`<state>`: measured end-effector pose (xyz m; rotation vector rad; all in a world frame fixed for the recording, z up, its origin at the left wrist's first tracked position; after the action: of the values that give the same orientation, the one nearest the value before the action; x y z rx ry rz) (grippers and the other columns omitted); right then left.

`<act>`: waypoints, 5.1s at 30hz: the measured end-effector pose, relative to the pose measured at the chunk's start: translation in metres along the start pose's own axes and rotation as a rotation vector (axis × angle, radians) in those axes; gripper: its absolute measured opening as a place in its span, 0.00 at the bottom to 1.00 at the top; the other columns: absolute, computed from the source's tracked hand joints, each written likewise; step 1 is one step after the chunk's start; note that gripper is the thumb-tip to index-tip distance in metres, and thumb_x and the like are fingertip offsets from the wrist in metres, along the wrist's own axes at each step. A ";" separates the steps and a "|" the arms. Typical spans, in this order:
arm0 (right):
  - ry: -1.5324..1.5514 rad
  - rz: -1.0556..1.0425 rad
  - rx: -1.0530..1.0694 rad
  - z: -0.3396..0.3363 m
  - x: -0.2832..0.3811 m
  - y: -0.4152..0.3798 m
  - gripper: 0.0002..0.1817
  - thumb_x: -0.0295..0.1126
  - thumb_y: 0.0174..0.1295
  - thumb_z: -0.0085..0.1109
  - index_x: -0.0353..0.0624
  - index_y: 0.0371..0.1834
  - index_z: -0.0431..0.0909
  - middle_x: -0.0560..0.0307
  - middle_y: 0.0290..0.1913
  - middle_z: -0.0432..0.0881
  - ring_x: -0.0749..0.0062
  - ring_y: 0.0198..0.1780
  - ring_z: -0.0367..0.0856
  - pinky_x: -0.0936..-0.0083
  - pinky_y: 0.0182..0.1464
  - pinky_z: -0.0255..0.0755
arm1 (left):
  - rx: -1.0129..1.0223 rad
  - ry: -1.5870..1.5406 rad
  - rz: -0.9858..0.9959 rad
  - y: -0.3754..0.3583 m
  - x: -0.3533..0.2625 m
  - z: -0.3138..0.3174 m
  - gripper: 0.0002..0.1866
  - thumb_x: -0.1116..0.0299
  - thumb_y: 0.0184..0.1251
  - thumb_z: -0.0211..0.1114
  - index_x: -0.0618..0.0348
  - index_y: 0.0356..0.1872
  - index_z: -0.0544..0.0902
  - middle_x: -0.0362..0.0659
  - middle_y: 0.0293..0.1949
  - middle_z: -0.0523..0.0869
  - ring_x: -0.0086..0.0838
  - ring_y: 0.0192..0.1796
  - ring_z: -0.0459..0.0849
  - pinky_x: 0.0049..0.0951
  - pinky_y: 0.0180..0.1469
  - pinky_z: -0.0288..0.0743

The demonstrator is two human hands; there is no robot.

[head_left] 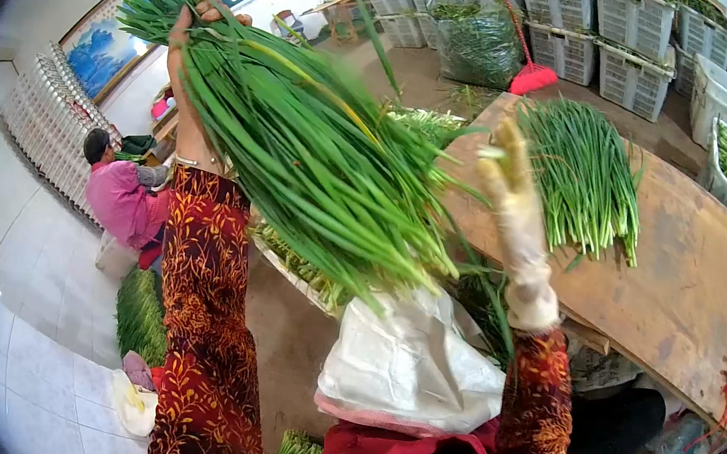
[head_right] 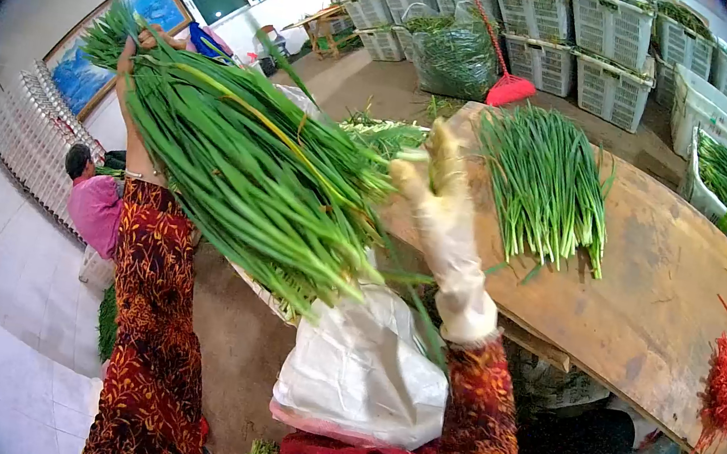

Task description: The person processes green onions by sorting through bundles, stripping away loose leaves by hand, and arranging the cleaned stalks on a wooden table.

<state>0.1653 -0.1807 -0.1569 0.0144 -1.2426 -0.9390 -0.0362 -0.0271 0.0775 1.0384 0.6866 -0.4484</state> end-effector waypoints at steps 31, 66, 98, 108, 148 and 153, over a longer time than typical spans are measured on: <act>0.068 0.437 0.213 0.027 0.016 -0.048 0.20 0.31 0.54 0.62 0.37 0.50 0.72 0.63 0.36 0.76 0.78 0.38 0.74 0.82 0.41 0.68 | 0.026 0.052 0.107 -0.021 0.012 0.015 0.09 0.59 0.68 0.50 0.50 0.32 0.73 0.31 0.25 0.76 0.21 0.32 0.77 0.26 0.44 0.72; -0.169 0.592 0.345 0.011 -0.057 -0.078 0.26 0.43 0.57 0.58 0.36 0.54 0.68 0.52 0.41 0.79 0.74 0.31 0.77 0.76 0.35 0.71 | 0.216 0.088 -0.118 0.000 -0.017 -0.032 0.12 0.61 0.68 0.49 0.60 0.36 0.70 0.39 0.31 0.74 0.27 0.37 0.75 0.25 0.40 0.73; -0.119 0.263 0.317 0.037 0.010 -0.033 0.16 0.33 0.58 0.58 0.37 0.47 0.75 0.61 0.34 0.79 0.83 0.31 0.74 0.89 0.34 0.68 | -0.305 0.402 0.050 -0.028 0.030 0.025 0.13 0.57 0.66 0.52 0.55 0.40 0.74 0.34 0.26 0.76 0.25 0.31 0.81 0.29 0.34 0.80; 0.346 0.582 0.353 -0.013 -0.022 -0.084 0.18 0.47 0.63 0.48 0.45 0.24 0.71 0.65 0.16 0.69 0.84 0.14 0.65 0.88 0.18 0.61 | -0.278 0.267 0.027 -0.034 0.032 0.001 0.13 0.55 0.64 0.53 0.53 0.31 0.75 0.35 0.27 0.79 0.25 0.34 0.81 0.28 0.38 0.77; 0.208 0.278 0.367 0.022 0.084 0.017 0.21 0.33 0.51 0.63 0.38 0.48 0.72 0.59 0.39 0.79 0.77 0.35 0.79 0.79 0.38 0.74 | 0.206 0.722 0.112 -0.008 0.149 0.138 0.33 0.56 0.46 0.73 0.65 0.51 0.73 0.43 0.44 0.79 0.28 0.46 0.77 0.23 0.51 0.69; 0.244 0.481 0.509 0.032 0.064 -0.005 0.25 0.41 0.52 0.63 0.39 0.49 0.71 0.59 0.39 0.79 0.78 0.38 0.78 0.81 0.41 0.73 | 0.265 0.321 -0.318 -0.023 0.183 0.145 0.20 0.63 0.53 0.68 0.67 0.43 0.77 0.44 0.40 0.82 0.21 0.38 0.80 0.19 0.42 0.74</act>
<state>0.1374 -0.2077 -0.0965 0.2164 -1.1555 -0.1849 0.1229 -0.1704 -0.0172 1.2717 1.1093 -0.6687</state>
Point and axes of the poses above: each hand's wrist, its own y-axis towards the middle knuckle, its own z-axis out of the palm, x = y × z, the point moved 10 cm from there along y, towards the middle knuckle
